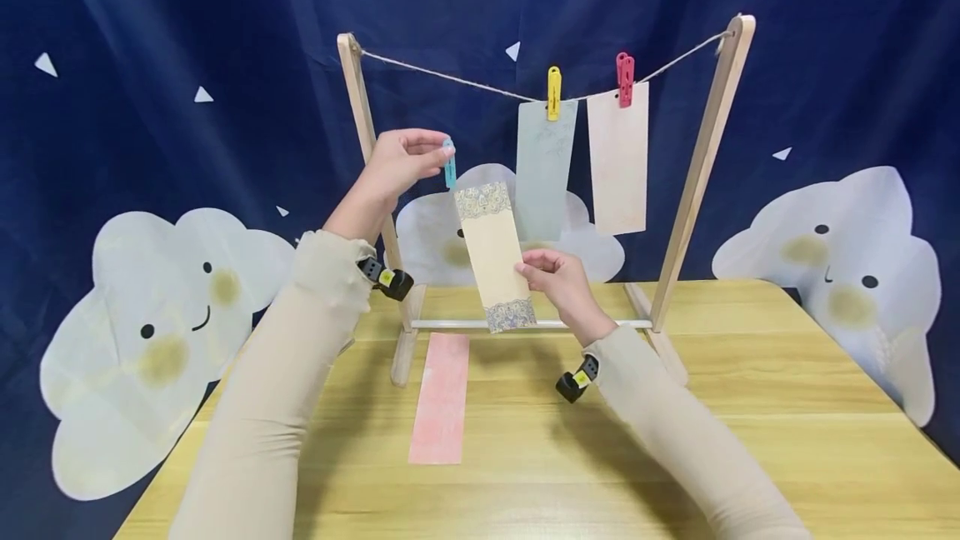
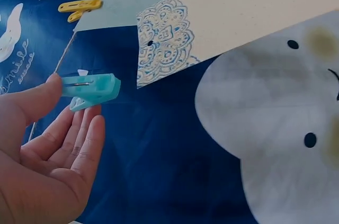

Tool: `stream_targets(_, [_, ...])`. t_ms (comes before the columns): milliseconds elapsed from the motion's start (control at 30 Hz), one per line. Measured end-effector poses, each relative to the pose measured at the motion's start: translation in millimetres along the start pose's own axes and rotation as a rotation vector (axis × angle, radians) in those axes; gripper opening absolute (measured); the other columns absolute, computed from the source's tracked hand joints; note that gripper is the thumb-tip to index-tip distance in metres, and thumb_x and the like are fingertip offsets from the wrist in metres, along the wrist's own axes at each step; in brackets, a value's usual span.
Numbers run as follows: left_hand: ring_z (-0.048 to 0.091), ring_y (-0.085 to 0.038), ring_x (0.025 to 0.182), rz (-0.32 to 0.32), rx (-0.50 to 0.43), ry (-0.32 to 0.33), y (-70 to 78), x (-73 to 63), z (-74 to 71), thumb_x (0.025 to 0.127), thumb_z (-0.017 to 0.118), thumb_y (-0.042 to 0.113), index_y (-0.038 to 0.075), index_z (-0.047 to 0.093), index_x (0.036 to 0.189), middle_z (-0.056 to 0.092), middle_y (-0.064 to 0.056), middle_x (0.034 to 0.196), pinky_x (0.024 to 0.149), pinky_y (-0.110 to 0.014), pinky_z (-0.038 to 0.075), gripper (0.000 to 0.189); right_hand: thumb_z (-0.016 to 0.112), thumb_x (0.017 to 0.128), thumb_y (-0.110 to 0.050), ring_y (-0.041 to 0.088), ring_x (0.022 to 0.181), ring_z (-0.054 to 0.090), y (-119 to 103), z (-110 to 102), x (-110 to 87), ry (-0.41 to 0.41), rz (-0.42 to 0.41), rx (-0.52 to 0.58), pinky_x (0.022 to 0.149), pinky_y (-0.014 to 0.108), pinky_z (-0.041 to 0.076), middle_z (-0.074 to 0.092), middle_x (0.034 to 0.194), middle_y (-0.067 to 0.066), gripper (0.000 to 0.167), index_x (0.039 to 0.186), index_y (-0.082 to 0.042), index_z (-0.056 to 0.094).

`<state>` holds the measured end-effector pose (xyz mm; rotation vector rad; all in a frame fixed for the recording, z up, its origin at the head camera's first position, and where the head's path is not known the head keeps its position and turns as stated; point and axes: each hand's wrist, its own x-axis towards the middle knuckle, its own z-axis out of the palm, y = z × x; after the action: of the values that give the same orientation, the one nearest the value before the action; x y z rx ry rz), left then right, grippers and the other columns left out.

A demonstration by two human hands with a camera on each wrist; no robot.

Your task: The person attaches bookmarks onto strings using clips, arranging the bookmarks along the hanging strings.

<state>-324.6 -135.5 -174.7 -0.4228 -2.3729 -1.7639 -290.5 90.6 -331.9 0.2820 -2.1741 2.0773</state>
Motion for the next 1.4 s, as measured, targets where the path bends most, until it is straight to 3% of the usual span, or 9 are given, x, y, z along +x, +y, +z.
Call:
stream_targets(100, [0.06,-0.015,0.1,-0.01,-0.02,0.037,9.7,5.9,-0.9,0.09,0.064,0.015,0.001,0.062,0.12,0.064,-0.008,0.11,0.092,-0.028,0.048,0.033,0.067,0.086,-0.006,0.007,0.073,0.06,-6,2,5.4,0.007,-0.006,-0.008,0.066,0.021,0.053,0.065,0.08,-0.006,0.023,0.105,0.008,0.063])
stream_targets(467, [0.06,-0.01,0.086,0.055,-0.065,0.177,57.2,29.4,7.2,0.088,0.065,0.01,0.002,0.066,0.113,0.065,0.0,0.09,0.085,-0.023,0.049,0.026,0.067,0.086,-0.005,0.008,0.072,0.063,-28,5,25.9,0.036,-0.062,0.012,0.065,0.022,0.054,0.067,0.08,-0.005,0.021,0.104,0.007,0.064])
stream_targets(767, [0.058,-0.009,0.081,0.075,-0.028,0.278,84.1,45.6,10.6,0.086,0.069,0.015,0.007,0.07,0.106,0.068,0.0,0.091,0.08,-0.021,0.047,0.021,0.069,0.085,-0.005,0.008,0.069,0.062,-40,11,36.8,0.076,-0.091,0.038,0.063,0.022,0.054,0.067,0.078,-0.005,0.021,0.103,0.005,0.066])
stream_targets(1067, [0.06,-0.008,0.078,0.099,-0.036,0.297,91.3,53.9,11.3,0.084,0.071,0.014,0.007,0.07,0.102,0.069,0.0,0.09,0.079,-0.019,0.048,0.019,0.069,0.085,-0.005,0.008,0.066,0.064,-47,15,43.5,0.1,-0.1,0.071,0.062,0.023,0.055,0.068,0.078,-0.004,0.023,0.105,0.004,0.065])
stream_targets(1300, [0.06,-0.007,0.077,0.133,-0.056,0.336,93.1,55.4,12.6,0.082,0.073,0.012,0.008,0.07,0.096,0.066,0.003,0.081,0.076,-0.018,0.048,0.014,0.069,0.084,-0.005,0.008,0.067,0.063,-52,17,48.7,0.128,-0.101,0.086,0.063,0.022,0.054,0.068,0.079,-0.004,0.023,0.106,0.003,0.066])
stream_targets(1400, [0.059,-0.006,0.076,0.136,-0.111,0.339,93.9,55.8,13.3,0.082,0.073,0.009,0.007,0.07,0.094,0.063,0.004,0.077,0.077,-0.017,0.049,0.013,0.07,0.084,-0.006,0.009,0.068,0.063,-52,18,50.3,0.138,-0.101,0.072,0.063,0.022,0.054,0.068,0.081,-0.003,0.024,0.106,0.002,0.066])
